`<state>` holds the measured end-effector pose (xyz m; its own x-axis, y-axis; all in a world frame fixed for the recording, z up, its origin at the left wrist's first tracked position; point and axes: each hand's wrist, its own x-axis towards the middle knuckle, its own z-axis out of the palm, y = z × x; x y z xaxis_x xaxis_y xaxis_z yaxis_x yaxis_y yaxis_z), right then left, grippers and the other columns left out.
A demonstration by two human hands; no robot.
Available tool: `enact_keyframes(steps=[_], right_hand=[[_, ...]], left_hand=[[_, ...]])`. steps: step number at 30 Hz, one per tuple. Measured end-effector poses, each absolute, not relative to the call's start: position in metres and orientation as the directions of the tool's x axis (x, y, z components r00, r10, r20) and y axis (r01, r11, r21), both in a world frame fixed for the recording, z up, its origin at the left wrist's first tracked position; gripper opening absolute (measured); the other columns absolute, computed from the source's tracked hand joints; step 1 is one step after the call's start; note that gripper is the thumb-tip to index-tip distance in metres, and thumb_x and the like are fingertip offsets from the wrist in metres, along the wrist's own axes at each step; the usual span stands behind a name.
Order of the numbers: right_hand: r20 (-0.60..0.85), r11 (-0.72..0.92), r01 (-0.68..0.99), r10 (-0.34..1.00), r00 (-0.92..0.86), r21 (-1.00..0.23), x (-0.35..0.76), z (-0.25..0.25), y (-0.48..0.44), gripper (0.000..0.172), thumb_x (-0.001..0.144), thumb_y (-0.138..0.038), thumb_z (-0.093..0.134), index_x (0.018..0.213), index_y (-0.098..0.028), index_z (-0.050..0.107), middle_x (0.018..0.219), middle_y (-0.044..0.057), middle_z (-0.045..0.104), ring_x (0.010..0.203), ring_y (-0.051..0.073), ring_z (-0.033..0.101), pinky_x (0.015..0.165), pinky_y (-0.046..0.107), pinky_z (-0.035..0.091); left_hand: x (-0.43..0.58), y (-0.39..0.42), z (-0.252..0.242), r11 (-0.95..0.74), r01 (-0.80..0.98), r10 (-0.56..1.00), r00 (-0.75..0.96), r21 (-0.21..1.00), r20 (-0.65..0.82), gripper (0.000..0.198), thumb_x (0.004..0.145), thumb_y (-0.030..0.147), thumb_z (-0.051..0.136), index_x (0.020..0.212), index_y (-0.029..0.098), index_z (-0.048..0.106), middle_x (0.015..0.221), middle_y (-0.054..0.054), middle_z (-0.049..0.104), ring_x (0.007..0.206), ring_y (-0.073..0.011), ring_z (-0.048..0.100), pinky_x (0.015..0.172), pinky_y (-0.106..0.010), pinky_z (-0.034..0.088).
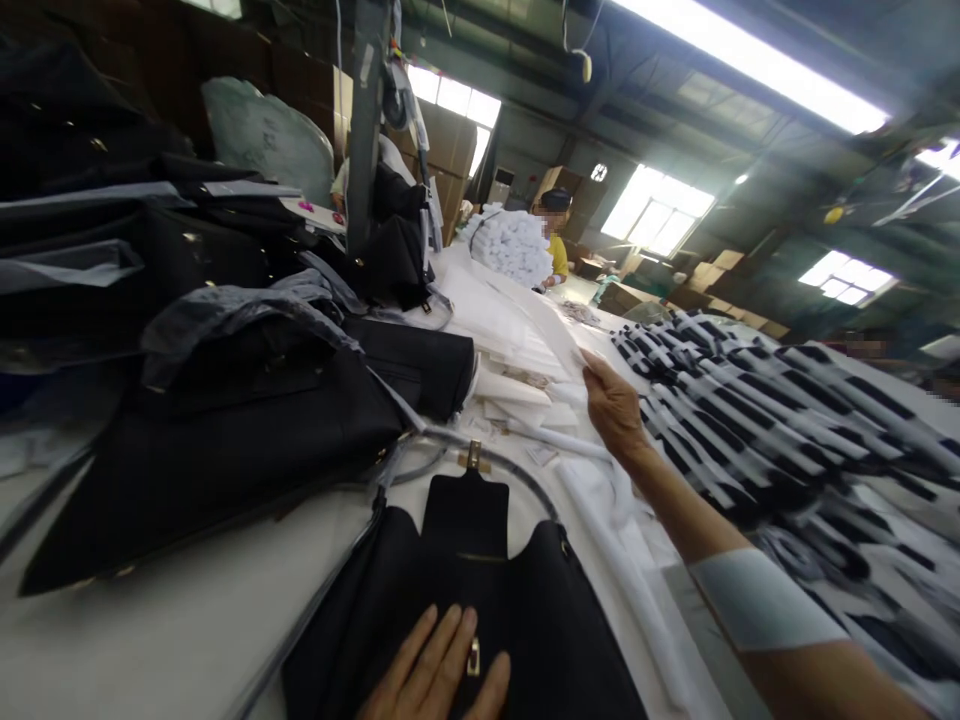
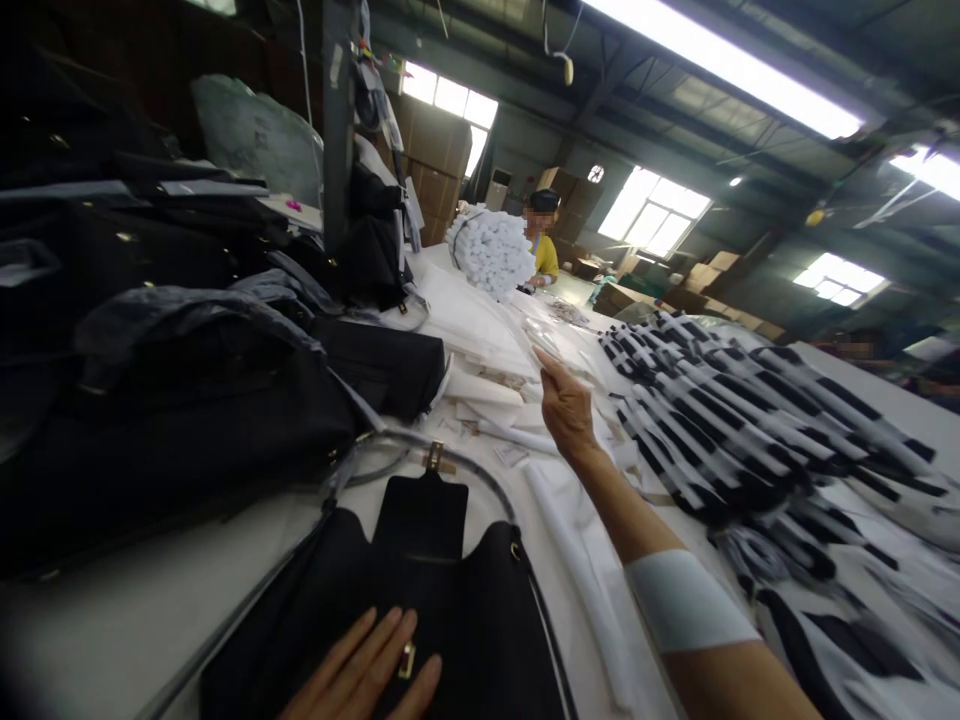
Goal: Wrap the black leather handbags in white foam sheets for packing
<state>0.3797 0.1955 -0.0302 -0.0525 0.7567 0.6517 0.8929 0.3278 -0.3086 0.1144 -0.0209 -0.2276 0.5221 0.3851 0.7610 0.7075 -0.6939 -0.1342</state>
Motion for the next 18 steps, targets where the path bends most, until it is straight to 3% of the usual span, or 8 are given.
enact_keyframes(steps=[3,5,6,9,11,12,15,18], right_hand=[[0.660,0.609,0.780,0.646,-0.384,-0.141,0.378,-0.028,0.127,0.039,0.099,-0.022,0.040,0.131,-0.025,0.063,0.136,0.003,0.062,0.131,0.021,0.053,0.112,0.042,0.041],[0.522,0.664,0.747,0.645,-0.558,-0.022,0.382,-0.034,0.094,0.043,0.097,-0.015,0.040,0.128,-0.028,0.065,0.137,0.001,0.061,0.134,0.021,0.050,0.114,0.043,0.039],[0.465,0.633,0.774,0.684,-0.562,0.006,0.387,-0.038,0.083,0.044,0.095,-0.013,0.040,0.126,-0.028,0.067,0.136,0.002,0.063,0.133,0.022,0.052,0.113,0.044,0.040],[0.429,0.261,0.962,0.880,-0.206,-0.073,0.407,-0.050,0.070,0.038,0.090,-0.015,0.044,0.115,-0.022,0.072,0.118,0.008,0.072,0.113,0.025,0.065,0.099,0.042,0.050],[0.441,0.017,0.987,0.896,0.056,-0.161,0.416,-0.054,0.066,0.034,0.089,-0.020,0.045,0.109,-0.018,0.073,0.104,0.011,0.076,0.099,0.027,0.069,0.090,0.041,0.053],[0.463,-0.021,0.981,0.879,0.111,-0.195,0.417,-0.054,0.062,0.034,0.089,-0.022,0.045,0.109,-0.016,0.072,0.101,0.012,0.076,0.097,0.027,0.070,0.088,0.041,0.053],[0.597,0.193,0.954,0.802,-0.020,-0.227,0.401,-0.054,0.034,0.033,0.092,-0.023,0.043,0.109,-0.017,0.070,0.110,0.012,0.073,0.103,0.026,0.068,0.091,0.040,0.052],[0.539,0.593,0.800,0.707,-0.458,-0.098,0.369,-0.056,-0.009,0.037,0.094,-0.014,0.039,0.114,-0.023,0.069,0.121,0.007,0.070,0.114,0.022,0.063,0.097,0.038,0.049]], left_hand=[[0.104,-0.031,-0.203,-0.783,0.612,0.402,0.634,-0.111,0.661,0.055,0.094,0.022,0.044,0.149,0.020,0.041,0.128,-0.014,0.066,0.126,-0.0277,0.058,0.103,-0.043,0.051],[0.097,-0.036,-0.189,-0.836,0.546,0.448,0.735,-0.052,0.509,0.059,0.093,0.020,0.045,0.151,0.018,0.035,0.138,-0.017,0.058,0.131,-0.0287,0.053,0.108,-0.044,0.046],[0.095,-0.038,-0.183,-0.851,0.525,0.454,0.764,-0.031,0.459,0.060,0.093,0.017,0.045,0.152,0.019,0.034,0.140,-0.017,0.056,0.133,-0.0281,0.051,0.109,-0.044,0.045],[0.090,-0.041,-0.173,-0.869,0.495,0.456,0.796,0.004,0.398,0.060,0.092,0.011,0.045,0.151,0.020,0.034,0.140,-0.018,0.056,0.132,-0.0268,0.052,0.110,-0.043,0.043],[0.090,-0.042,-0.170,-0.870,0.493,0.459,0.801,0.012,0.386,0.059,0.092,0.010,0.045,0.149,0.021,0.036,0.138,-0.018,0.057,0.131,-0.0265,0.054,0.110,-0.043,0.043],[0.091,-0.042,-0.169,-0.870,0.493,0.460,0.802,0.012,0.380,0.058,0.092,0.010,0.045,0.149,0.021,0.037,0.138,-0.018,0.058,0.130,-0.0265,0.054,0.109,-0.042,0.044],[0.092,-0.042,-0.167,-0.871,0.492,0.459,0.806,0.009,0.374,0.056,0.093,0.010,0.044,0.148,0.020,0.038,0.137,-0.017,0.058,0.130,-0.0264,0.055,0.109,-0.042,0.043],[0.093,-0.043,-0.166,-0.863,0.505,0.475,0.798,0.021,0.371,0.057,0.093,0.008,0.043,0.148,0.020,0.038,0.138,-0.017,0.057,0.131,-0.0251,0.053,0.109,-0.042,0.042]])
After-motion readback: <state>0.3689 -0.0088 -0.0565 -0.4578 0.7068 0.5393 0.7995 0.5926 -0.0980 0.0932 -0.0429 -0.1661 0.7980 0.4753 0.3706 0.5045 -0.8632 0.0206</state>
